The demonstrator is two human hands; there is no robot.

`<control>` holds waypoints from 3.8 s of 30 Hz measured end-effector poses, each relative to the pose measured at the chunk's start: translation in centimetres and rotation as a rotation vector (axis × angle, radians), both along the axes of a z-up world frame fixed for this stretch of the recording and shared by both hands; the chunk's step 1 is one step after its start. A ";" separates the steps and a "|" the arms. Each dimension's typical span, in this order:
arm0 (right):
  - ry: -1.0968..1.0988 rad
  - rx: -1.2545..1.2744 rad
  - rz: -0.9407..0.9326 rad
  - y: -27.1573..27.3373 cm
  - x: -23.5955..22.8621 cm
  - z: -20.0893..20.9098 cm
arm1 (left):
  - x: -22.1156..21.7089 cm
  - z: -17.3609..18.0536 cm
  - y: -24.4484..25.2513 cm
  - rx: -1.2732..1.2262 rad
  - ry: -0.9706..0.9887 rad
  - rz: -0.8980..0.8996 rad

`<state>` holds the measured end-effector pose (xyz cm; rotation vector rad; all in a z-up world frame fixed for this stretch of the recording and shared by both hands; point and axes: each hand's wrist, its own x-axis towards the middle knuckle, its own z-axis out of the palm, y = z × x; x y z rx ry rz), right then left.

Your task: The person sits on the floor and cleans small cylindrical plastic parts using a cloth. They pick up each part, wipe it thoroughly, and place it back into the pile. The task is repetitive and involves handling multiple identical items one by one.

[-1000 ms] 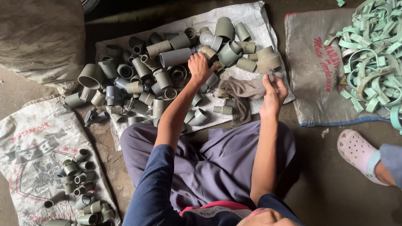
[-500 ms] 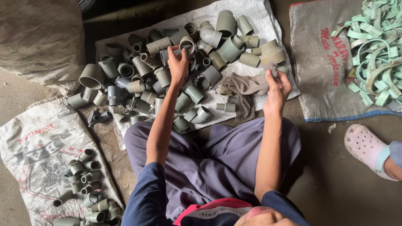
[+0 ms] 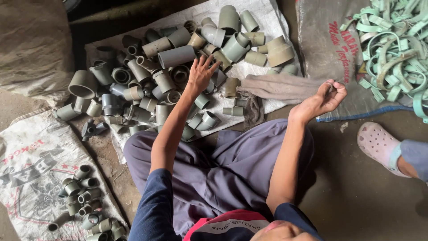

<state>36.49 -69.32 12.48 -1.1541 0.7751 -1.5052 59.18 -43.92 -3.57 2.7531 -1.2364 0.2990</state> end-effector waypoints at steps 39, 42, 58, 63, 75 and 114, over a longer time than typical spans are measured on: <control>0.168 0.164 0.174 -1.5 -0.7 -0.9 | -3.3 1.8 -5.1 -0.409 0.342 0.004; 0.182 0.157 0.179 -1.2 -0.5 -0.7 | -2.5 1.9 -9.3 -0.248 0.258 -0.065; 0.211 0.193 0.187 -1.0 -0.4 -0.2 | -1.0 -3.5 -17.4 0.117 0.088 -0.381; 0.215 0.192 0.201 -0.9 0.2 -0.5 | 1.0 -4.3 -17.4 -0.197 0.361 -0.330; 0.207 0.246 0.198 -1.9 0.3 -1.9 | 3.1 -3.4 -23.8 -0.803 1.097 -0.207; 0.194 0.212 0.160 -3.2 0.3 -2.7 | -15.6 -2.8 -0.6 0.157 0.058 -0.448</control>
